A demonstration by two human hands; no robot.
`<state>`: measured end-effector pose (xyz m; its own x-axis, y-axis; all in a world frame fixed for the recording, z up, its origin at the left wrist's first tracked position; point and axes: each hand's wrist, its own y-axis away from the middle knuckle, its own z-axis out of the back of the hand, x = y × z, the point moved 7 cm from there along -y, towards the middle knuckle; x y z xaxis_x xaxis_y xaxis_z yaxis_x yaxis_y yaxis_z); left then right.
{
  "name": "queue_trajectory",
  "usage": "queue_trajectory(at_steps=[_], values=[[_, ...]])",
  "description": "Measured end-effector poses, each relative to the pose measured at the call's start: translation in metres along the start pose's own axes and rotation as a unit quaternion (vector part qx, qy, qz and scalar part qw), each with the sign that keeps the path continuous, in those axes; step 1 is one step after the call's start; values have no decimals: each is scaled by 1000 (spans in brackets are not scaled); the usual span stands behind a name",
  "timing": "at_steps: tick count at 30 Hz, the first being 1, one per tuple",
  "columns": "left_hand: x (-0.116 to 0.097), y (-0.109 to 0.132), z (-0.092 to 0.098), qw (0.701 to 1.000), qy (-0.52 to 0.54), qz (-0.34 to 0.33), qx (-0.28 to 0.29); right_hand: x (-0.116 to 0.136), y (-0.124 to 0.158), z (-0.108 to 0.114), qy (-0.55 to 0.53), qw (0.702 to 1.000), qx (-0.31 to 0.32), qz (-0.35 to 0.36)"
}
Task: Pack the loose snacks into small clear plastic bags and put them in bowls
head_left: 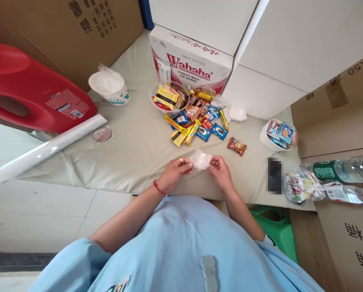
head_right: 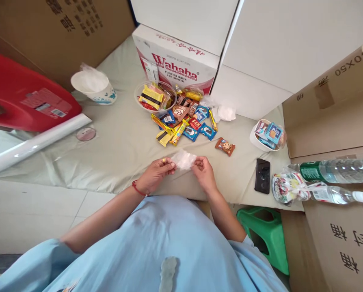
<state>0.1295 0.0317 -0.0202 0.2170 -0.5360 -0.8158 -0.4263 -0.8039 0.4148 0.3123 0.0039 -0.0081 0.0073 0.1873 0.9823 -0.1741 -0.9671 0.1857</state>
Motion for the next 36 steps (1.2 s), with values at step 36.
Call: queue_trajectory(at_steps=[36], values=[[0, 7, 30, 995, -20, -85, -46, -7, 10, -18, 73, 997, -12, -27]])
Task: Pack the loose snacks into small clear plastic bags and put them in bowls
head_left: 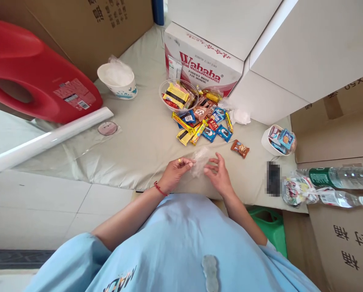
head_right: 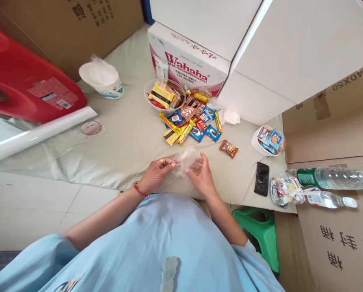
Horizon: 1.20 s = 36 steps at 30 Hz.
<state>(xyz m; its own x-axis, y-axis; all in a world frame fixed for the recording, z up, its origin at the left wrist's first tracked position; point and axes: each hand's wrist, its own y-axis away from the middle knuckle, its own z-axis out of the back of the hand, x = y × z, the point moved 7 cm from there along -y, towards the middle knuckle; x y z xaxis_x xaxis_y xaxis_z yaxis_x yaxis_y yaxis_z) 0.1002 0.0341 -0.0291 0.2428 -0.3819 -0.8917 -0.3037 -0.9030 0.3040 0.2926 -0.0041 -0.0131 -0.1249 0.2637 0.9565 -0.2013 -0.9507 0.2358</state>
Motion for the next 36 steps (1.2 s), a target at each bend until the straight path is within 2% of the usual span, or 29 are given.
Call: queue_trajectory(at_steps=[3, 5, 10, 14, 16, 18, 19, 21, 23, 24, 26, 28, 30, 32, 36], values=[[-2, 1, 5, 999, 33, -1, -17, -4, -4, -11, 17, 1000, 3, -1], [-4, 2, 17, 996, 73, 6, -53, -2, -7, -3, -31, 999, -13, 4], [-3, 7, 52, 976, 158, 31, -144, 3, -2, 53, -125, 988, -75, -41], [2, 11, 62, 963, 187, 50, -185, -6, 11, 96, -119, 984, -113, -66], [4, 12, 60, 965, 184, 68, -177, -14, 17, 110, -92, 987, -110, -77], [6, 12, 56, 969, 171, 87, -157, -19, 21, 121, -21, 991, -106, -76], [6, 12, 54, 970, 164, 94, -150, -16, 22, 126, 34, 991, -118, -60], [7, 12, 53, 972, 154, 100, -143, 2, 25, 131, 157, 973, -166, 16], [7, 12, 52, 973, 149, 102, -146, 30, 29, 115, 253, 941, -182, 129], [8, 12, 51, 972, 148, 103, -149, 42, 30, 97, 286, 927, -157, 184], [10, 13, 49, 971, 146, 107, -153, 55, 29, 46, 337, 901, -55, 267], [11, 15, 47, 971, 144, 108, -155, 51, 23, -4, 367, 879, 47, 299], [10, 18, 47, 972, 142, 103, -155, 43, 13, -34, 363, 878, 87, 300], [9, 23, 51, 973, 140, 93, -158, 38, 2, -40, 323, 897, 87, 290], [5, 31, 67, 971, 136, 75, -181, 43, -11, -11, 188, 955, 70, 219]])
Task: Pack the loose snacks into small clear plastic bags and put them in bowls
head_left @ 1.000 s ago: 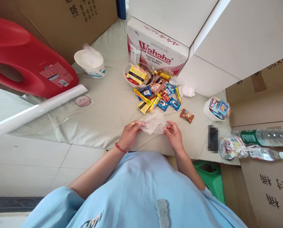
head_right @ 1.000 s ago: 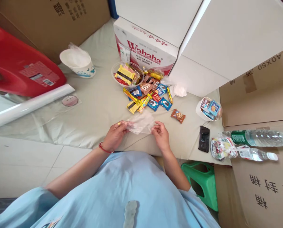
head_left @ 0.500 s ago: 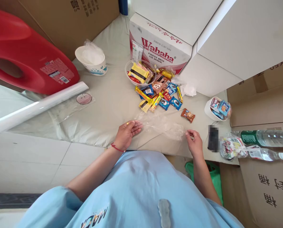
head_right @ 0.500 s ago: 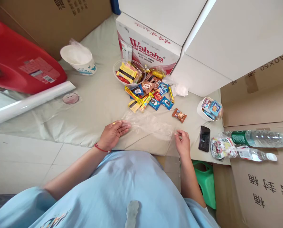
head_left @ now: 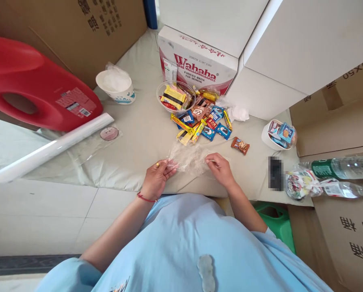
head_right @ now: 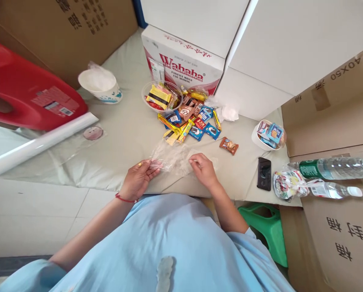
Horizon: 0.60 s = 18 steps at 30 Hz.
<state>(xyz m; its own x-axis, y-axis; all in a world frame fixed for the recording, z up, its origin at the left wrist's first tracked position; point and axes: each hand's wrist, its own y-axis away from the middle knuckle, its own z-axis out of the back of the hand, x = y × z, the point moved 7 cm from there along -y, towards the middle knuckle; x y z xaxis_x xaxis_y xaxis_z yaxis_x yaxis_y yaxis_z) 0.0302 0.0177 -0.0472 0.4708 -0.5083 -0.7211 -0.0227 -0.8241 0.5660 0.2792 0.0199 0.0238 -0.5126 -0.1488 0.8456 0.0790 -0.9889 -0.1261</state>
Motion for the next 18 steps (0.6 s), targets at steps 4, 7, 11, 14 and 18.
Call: queue_trajectory(at_steps=[4, 7, 11, 14, 18], values=[[-3, 3, -3, 1000, 0, 3, 1, 21, 3, 13, 20, 999, 16, 27], [-2, 10, -24, 998, -6, 11, 61, 39, 7, -15, 116, 986, 67, 102], [-4, 18, -42, 994, -19, 0, 104, 34, 4, -40, 143, 983, 65, 98], [-8, 20, -38, 995, -29, -14, 90, 30, 0, -29, 37, 995, 46, 76], [-16, 17, -24, 997, -33, -13, 70, 19, 0, -1, -185, 981, 37, -47]])
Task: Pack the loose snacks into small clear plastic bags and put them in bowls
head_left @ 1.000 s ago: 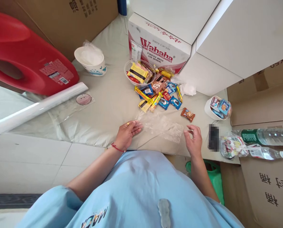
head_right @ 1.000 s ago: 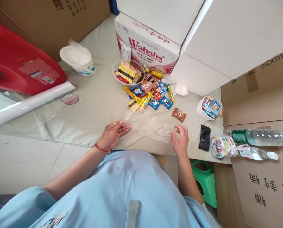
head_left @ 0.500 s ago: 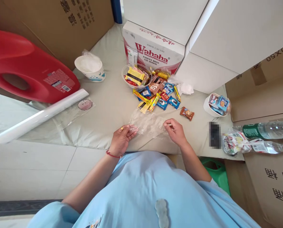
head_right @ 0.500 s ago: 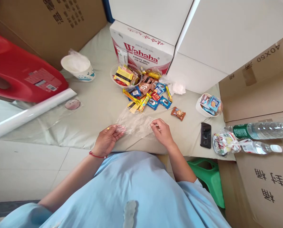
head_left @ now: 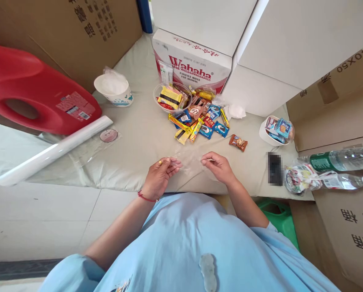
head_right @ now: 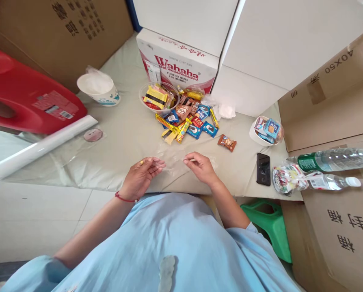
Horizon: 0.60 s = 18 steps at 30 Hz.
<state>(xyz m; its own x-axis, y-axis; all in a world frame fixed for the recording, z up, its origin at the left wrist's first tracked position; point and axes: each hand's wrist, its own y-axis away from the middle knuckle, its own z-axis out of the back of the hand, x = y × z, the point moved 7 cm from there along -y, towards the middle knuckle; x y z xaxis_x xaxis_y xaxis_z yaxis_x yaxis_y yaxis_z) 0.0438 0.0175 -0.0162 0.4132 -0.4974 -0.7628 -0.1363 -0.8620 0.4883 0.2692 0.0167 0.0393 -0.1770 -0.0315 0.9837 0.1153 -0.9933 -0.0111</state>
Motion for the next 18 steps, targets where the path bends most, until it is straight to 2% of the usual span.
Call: queue_trajectory(at_steps=[3, 6, 9, 11, 12, 14, 15, 16, 18], values=[[-13, -11, 13, 1000, -19, -7, -9, -5, 5, 22, -139, 983, -63, -97], [-32, -31, 25, 997, -69, -23, -39, -13, 8, 35, -197, 961, -122, -149], [-60, -44, 32, 979, -141, -77, -122, -23, 9, 36, -209, 948, -164, -173], [-82, -34, 28, 949, -185, -162, -197, -30, 9, 33, -211, 945, -178, -177], [-92, -22, 21, 925, -210, -221, -227, -33, 9, 30, -213, 943, -183, -177], [-104, 9, -4, 869, -270, -342, -236, -37, 10, 27, -218, 940, -196, -175], [-103, 25, -22, 840, -308, -396, -209, -40, 10, 27, -220, 937, -206, -175], [-94, 36, -41, 825, -346, -420, -153, -42, 11, 28, -222, 934, -216, -177], [-65, 50, -71, 805, -413, -423, -53, -46, 11, 30, -225, 928, -238, -180]])
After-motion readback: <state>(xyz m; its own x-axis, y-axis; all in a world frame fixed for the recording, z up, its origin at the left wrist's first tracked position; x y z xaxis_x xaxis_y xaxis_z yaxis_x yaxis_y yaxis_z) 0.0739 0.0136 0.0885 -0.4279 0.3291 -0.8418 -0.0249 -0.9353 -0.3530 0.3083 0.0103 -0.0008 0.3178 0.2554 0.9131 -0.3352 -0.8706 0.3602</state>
